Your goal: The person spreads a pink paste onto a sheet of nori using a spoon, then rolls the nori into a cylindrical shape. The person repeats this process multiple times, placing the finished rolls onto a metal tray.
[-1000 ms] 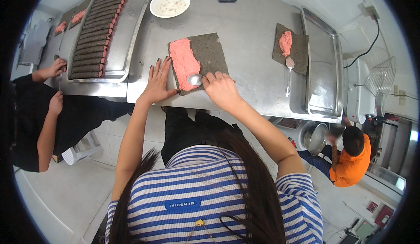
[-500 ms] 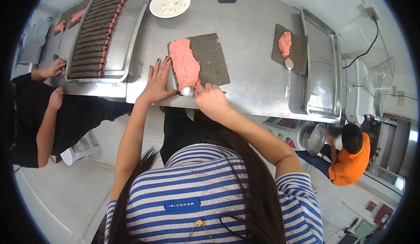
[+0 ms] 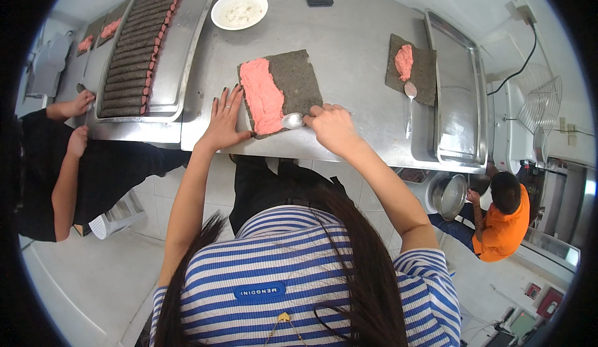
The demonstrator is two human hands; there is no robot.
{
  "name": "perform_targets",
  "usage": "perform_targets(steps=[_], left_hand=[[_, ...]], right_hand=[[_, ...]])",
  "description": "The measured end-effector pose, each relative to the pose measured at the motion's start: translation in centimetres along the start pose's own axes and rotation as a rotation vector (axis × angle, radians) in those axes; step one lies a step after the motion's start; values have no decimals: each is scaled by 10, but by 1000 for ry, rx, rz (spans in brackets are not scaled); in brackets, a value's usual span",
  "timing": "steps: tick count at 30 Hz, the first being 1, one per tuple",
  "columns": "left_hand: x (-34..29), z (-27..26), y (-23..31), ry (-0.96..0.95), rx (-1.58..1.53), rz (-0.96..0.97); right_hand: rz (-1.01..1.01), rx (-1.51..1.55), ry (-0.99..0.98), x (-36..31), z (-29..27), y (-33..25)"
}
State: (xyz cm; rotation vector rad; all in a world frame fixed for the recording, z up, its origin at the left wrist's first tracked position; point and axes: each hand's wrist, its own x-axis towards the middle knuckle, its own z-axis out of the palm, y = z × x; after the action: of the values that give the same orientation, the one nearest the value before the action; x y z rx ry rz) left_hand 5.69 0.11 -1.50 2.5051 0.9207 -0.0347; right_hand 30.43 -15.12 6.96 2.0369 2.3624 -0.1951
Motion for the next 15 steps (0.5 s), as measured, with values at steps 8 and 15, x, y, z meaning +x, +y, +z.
perform_targets(steps=[8, 15], left_hand=[[0, 1, -2, 2, 2, 15], [0, 2, -3, 15, -5, 25]], right_hand=[[-207, -32, 128, 31, 13, 1], [-42, -44, 184, 100, 15, 21]])
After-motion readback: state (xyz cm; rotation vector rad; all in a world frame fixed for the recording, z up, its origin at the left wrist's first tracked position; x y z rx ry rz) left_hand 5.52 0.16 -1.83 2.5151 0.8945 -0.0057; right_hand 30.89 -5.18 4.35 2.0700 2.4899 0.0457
